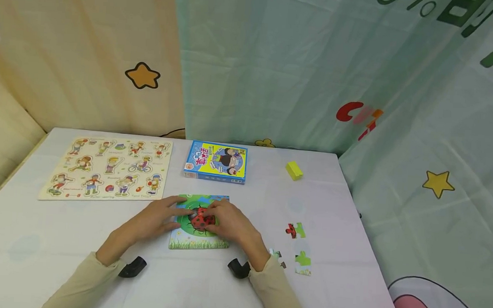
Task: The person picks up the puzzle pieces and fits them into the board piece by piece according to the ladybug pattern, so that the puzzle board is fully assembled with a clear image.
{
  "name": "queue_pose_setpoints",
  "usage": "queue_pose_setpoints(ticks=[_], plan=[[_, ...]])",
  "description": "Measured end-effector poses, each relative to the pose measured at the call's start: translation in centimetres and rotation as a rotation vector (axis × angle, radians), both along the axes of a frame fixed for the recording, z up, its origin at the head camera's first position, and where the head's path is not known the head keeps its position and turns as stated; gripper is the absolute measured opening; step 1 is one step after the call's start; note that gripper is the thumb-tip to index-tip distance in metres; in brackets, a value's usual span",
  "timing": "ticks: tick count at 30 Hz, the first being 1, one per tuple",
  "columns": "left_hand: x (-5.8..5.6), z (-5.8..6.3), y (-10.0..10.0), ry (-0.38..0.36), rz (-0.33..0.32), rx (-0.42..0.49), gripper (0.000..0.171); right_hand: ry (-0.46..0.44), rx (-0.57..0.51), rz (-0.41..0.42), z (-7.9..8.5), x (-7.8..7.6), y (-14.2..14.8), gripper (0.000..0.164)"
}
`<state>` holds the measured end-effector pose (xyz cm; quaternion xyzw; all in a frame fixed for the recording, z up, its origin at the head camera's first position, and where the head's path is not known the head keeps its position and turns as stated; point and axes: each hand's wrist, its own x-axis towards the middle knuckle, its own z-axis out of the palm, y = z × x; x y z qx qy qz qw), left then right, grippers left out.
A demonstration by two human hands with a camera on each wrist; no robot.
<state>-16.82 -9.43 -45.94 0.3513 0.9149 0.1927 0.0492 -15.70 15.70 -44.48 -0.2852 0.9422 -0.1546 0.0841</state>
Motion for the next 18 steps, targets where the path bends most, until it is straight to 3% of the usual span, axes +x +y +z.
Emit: queue_pose_setpoints(ticks=[18], plan=[[0.96,0.68,0.51,-0.016,0.011,-0.04,0.044,0.068,0.005,0.035,0.05,0.15,-0.07,0.026]])
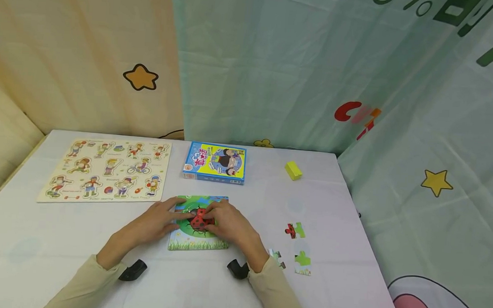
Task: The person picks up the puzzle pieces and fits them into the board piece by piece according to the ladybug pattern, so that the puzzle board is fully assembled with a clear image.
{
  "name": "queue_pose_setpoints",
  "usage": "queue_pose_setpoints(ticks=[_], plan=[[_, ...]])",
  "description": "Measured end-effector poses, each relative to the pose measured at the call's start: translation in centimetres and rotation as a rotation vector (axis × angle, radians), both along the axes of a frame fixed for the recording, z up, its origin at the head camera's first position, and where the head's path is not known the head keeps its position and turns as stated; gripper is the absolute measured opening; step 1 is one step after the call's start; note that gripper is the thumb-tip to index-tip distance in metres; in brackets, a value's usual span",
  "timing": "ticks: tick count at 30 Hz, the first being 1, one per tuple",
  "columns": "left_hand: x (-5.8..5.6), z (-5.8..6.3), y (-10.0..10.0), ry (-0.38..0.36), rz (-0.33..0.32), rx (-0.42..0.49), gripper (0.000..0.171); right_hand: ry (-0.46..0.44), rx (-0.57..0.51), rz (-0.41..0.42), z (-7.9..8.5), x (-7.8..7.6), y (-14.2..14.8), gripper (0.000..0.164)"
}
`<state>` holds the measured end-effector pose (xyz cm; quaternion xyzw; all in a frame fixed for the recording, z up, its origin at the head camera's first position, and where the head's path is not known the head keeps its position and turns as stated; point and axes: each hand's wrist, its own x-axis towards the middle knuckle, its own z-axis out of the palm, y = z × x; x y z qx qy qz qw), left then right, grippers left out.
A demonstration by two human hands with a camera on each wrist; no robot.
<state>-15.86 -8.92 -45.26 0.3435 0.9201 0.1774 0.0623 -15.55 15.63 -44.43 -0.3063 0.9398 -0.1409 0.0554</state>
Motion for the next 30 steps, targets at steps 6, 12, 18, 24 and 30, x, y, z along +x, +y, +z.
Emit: queue_pose_setpoints(ticks=[6,12,18,24,30], plan=[[0.19,0.07,0.04,0.012,-0.003,-0.014,0.044,-0.014,-0.012,-0.017,0.07,0.18,-0.08,0.024],[0.22,-0.08,0.1,0.013,-0.004,-0.022,0.042,-0.017,-0.014,-0.045,-0.06,0.28,-0.25,0.026],[0.44,-0.06,0.19,-0.007,0.003,-0.01,0.042,-0.018,0.015,-0.048,-0.01,0.53,-0.19,0.026],[0.48,-0.04,0.3,0.003,0.008,0.002,0.041,0.004,0.05,-0.025,0.09,0.79,-0.05,0.024],[0.11,-0.29,0.53,0.056,-0.068,0.056,0.037,0.01,0.034,-0.011,0.03,0.69,0.13,0.023]])
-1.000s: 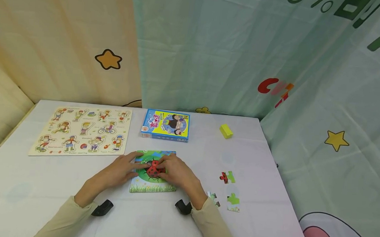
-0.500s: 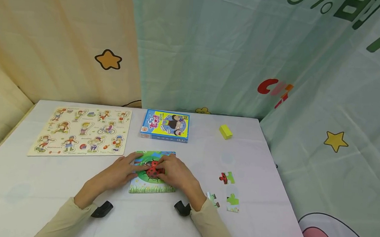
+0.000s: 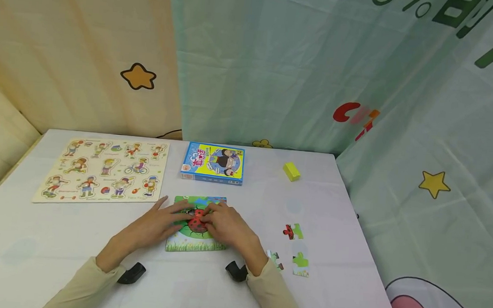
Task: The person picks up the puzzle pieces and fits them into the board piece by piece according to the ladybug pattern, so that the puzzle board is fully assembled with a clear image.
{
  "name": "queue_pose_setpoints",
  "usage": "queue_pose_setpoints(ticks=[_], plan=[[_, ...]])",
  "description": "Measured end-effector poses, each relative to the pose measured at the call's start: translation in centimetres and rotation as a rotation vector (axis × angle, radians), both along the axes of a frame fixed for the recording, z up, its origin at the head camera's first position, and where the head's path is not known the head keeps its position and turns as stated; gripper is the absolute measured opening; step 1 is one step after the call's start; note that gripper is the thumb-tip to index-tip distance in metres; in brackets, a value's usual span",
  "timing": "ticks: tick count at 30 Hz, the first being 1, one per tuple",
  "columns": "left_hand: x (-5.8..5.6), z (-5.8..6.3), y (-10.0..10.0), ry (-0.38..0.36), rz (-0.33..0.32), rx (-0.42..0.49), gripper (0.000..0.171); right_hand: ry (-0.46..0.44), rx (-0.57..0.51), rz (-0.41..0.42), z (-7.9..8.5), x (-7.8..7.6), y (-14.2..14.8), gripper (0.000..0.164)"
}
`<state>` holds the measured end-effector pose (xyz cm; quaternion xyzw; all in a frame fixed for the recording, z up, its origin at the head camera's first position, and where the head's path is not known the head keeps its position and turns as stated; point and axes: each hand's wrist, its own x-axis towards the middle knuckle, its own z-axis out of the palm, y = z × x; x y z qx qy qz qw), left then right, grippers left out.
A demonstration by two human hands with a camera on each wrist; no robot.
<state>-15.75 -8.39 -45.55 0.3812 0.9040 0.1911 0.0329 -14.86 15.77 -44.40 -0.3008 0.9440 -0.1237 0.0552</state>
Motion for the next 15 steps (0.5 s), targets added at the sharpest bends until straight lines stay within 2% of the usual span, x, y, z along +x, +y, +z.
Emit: queue_pose_setpoints(ticks=[2,5,10,15], plan=[[-0.1,-0.1,0.1,-0.009,-0.019,0.0,0.036,-0.011,-0.011,-0.005,0.1,0.0,0.0,0.024],[-0.1,-0.2,0.2,-0.045,-0.013,-0.012,0.037,-0.036,-0.022,-0.011,0.3,0.0,0.1,0.027],[-0.2,-0.5,0.2,-0.025,-0.021,-0.031,0.038,-0.082,-0.073,0.01,0.5,-0.2,0.7,0.029],[0.1,-0.7,0.3,-0.025,-0.018,-0.011,0.037,-0.105,-0.139,0.005,1.4,-0.4,3.0,0.029]])
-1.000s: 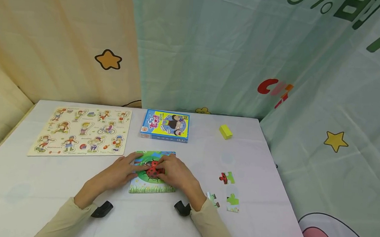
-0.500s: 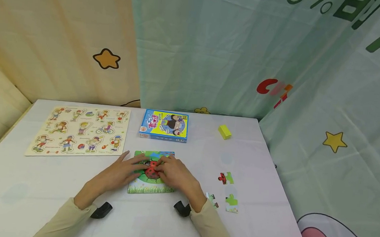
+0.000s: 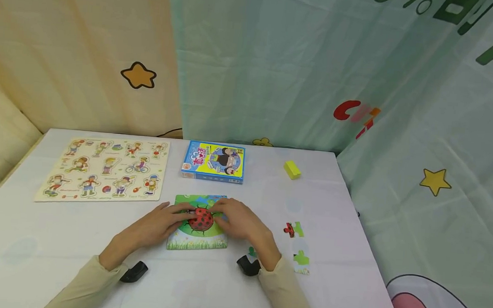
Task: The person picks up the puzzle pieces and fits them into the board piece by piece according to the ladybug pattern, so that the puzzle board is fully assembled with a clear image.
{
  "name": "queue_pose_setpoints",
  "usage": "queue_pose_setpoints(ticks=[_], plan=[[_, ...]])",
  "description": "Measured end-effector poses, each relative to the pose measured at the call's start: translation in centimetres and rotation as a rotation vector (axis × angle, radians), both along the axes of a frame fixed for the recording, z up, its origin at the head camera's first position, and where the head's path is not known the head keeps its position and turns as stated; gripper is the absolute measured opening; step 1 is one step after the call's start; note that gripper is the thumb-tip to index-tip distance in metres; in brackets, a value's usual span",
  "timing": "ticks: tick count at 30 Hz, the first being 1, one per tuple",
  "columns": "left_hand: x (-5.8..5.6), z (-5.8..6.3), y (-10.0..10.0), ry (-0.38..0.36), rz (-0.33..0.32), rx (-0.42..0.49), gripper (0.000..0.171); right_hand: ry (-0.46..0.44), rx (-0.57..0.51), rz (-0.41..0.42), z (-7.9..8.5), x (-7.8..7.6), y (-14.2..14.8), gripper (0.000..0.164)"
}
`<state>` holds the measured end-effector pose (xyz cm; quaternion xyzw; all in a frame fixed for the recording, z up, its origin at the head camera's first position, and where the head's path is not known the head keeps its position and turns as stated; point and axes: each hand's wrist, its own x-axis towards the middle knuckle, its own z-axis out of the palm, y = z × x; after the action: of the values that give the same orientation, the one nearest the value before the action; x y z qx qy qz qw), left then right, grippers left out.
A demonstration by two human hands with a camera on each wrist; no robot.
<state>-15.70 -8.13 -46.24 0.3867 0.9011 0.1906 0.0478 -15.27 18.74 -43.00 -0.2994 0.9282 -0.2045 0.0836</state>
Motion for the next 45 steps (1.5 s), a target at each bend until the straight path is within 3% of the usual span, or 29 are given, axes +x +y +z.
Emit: queue_pose_setpoints(ticks=[9,13,23,32,45], plan=[[0.3,0.1,-0.4,-0.034,0.007,0.049,0.038,-0.006,-0.03,-0.116,1.4,2.0,6.5,0.033],[0.3,-0.2,-0.4,-0.048,0.003,0.041,0.04,-0.035,-0.033,-0.189,1.1,3.4,9.5,0.04],[0.2,-0.6,0.0,-0.044,0.001,0.058,0.037,-0.012,-0.016,-0.363,-0.1,6.1,15.7,0.045],[0.4,-0.5,-0.1,-0.049,0.018,0.053,0.041,0.029,-0.038,-0.378,-1.1,7.1,18.8,0.048],[0.3,0.3,0.0,-0.046,0.022,0.061,0.041,0.074,-0.071,-0.376,-1.9,6.6,20.3,0.043]])
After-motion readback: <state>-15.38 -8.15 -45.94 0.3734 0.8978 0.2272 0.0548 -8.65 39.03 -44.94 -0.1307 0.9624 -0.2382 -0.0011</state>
